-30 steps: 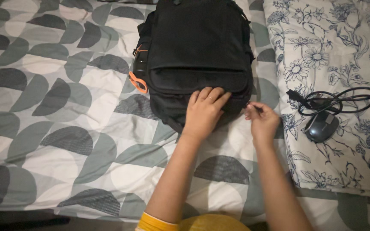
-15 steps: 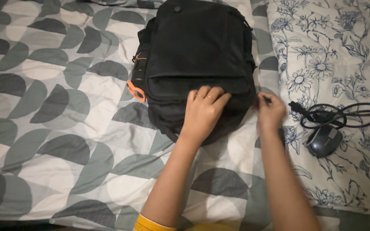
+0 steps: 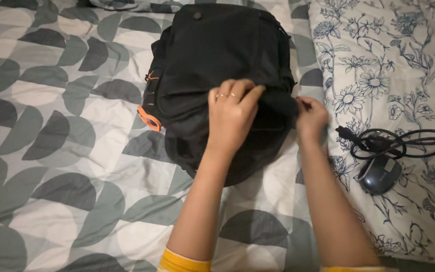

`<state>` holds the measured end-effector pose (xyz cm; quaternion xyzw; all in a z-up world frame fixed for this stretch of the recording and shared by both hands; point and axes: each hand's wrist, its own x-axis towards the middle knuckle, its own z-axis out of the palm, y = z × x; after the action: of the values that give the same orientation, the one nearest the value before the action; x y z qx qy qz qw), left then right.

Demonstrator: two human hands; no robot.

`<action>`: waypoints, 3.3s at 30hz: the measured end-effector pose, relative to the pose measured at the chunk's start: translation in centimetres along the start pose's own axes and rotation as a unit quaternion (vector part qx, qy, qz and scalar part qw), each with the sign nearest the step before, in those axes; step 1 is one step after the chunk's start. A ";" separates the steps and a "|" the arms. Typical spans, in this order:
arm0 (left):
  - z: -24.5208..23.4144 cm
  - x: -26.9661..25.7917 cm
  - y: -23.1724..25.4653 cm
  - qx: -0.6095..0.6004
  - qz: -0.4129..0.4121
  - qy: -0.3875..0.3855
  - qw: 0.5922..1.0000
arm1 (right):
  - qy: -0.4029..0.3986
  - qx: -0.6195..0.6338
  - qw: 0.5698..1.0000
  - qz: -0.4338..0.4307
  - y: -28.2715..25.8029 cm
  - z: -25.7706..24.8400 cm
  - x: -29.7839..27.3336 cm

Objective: The person opens a black backpack on a bed and removes items one at a time, including a charger with cable, a computer mouse, a laptop, a notebook, and a water bottle, placing them on the bed. They then carry the laptop and water bottle across the room and set them on a sofa and side table.

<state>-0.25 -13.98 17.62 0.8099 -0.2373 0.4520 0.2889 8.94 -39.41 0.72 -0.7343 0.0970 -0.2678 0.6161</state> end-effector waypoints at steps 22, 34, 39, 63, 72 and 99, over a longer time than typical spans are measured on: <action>0.4 3.0 -3.5 -0.053 -0.022 0.048 0.997 | 0.039 -0.048 0.998 0.013 1.7 4.4 2.9; 0.3 1.0 -5.6 -0.067 0.037 -0.011 0.997 | 0.063 0.064 0.992 0.085 -11.5 6.2 -14.2; -1.4 -0.2 -5.6 -0.046 0.029 -0.049 0.997 | 0.069 0.294 0.923 0.240 -10.5 6.7 -12.8; -2.7 -1.3 -8.7 0.152 0.098 -0.118 0.976 | -0.041 0.405 0.819 0.405 -6.5 8.2 -8.4; -3.1 -0.6 -7.9 0.111 0.100 -0.122 0.981 | -0.049 0.367 0.854 0.364 -13.8 1.6 -12.5; -3.7 -11.2 6.9 -0.464 -0.602 0.249 0.601 | 0.116 0.328 0.905 0.244 -25.8 -15.4 -21.7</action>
<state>-12.28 -15.07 11.25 0.3827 0.2068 0.1890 0.8804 -21.94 -36.61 20.94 -0.4081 0.2505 -0.2094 0.8526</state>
